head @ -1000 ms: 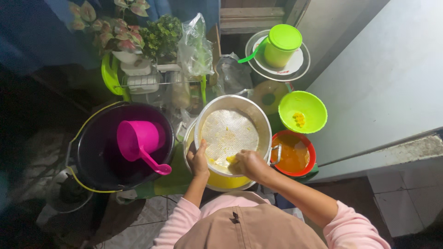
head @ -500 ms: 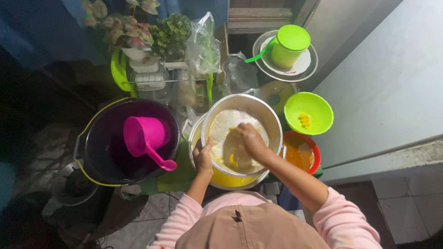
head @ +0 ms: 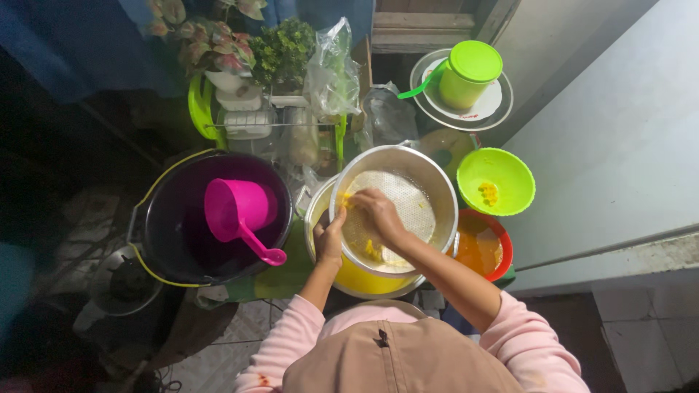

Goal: The person pours a yellow liquid from a green bowl into a sieve placed over a pot, then uses their hand to press the contents through the sieve. They repeat this process with a red bowl containing an orange liquid, pressing the solids through the sieve into the pot.

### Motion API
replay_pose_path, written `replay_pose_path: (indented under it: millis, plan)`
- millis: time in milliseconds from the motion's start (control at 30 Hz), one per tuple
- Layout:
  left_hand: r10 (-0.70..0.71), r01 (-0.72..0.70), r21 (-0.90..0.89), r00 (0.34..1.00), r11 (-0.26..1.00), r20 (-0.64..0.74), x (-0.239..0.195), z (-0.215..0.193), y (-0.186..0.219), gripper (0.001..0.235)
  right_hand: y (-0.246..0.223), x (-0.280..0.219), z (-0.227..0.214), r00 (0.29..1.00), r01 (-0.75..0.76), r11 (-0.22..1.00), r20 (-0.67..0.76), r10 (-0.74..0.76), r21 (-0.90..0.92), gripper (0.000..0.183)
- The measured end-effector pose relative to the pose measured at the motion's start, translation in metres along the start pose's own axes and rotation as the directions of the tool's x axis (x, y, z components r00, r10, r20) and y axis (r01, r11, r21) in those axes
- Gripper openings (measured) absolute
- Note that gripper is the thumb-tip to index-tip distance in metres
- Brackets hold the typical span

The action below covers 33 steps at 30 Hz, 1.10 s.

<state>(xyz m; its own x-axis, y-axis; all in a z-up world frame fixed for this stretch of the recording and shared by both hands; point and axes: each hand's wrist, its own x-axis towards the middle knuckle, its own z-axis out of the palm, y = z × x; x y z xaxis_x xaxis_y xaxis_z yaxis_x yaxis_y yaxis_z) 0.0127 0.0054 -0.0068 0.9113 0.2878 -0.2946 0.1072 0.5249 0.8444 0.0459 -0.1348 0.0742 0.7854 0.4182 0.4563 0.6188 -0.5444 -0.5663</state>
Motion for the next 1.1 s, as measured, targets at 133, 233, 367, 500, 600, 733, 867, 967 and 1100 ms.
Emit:
replay_pose_path:
  millis: [133, 233, 367, 500, 600, 733, 867, 967, 1100]
  plan:
    - [-0.019, 0.021, -0.045, 0.999, 0.999, 0.034, 0.006, 0.002, 0.0, 0.047, -0.019, -0.018, -0.001, 0.984, 0.013, 0.996, 0.178, -0.029, 0.088, 0.023]
    - [-0.031, 0.032, -0.041, 0.999, 0.999, 0.021, 0.011, 0.0, 0.0, 0.046, -0.018, -0.029, -0.02, 0.923, 0.099, 0.986, 0.358, -0.142, 0.136, 0.018]
    - [-0.071, 0.07, -0.034, 0.997, 0.997, -0.032, 0.011, -0.002, 0.002, 0.045, -0.002, -0.027, -0.056, 0.742, 0.274, 0.918, 0.545, -0.392, 0.287, 0.019]
    - [-0.053, 0.053, -0.031, 0.999, 0.998, 0.001, 0.01, 0.0, 0.005, 0.044, 0.022, -0.003, -0.074, 0.85, 0.085, 0.989, 0.508, -0.136, 0.123, 0.021]
    - [0.005, -0.004, -0.036, 0.999, 0.999, 0.044, 0.007, 0.005, 0.004, 0.044, 0.024, 0.013, -0.062, 0.964, 0.142, 0.989, 0.232, -0.127, -0.05, 0.031]
    - [0.001, -0.001, -0.006, 1.0, 1.0, 0.026, 0.007, 0.007, 0.006, 0.042, 0.011, 0.005, -0.043, 0.979, 0.138, 0.99, 0.155, -0.134, -0.017, 0.035]
    - [-0.019, 0.019, 0.013, 0.999, 1.0, -0.036, 0.006, 0.002, 0.007, 0.042, 0.004, -0.03, -0.045, 0.882, 0.32, 0.946, 0.382, -0.276, -0.057, 0.029]
    - [-0.016, 0.017, 0.025, 0.999, 1.0, -0.039, 0.006, 0.003, 0.008, 0.044, 0.015, -0.042, -0.058, 0.799, 0.247, 0.961, 0.534, -0.276, 0.126, 0.031]
    - [-0.045, 0.047, 0.029, 0.996, 0.998, -0.079, 0.007, 0.009, 0.011, 0.047, 0.053, -0.018, -0.087, 0.879, 0.072, 0.997, 0.473, -0.063, -0.001, 0.025]
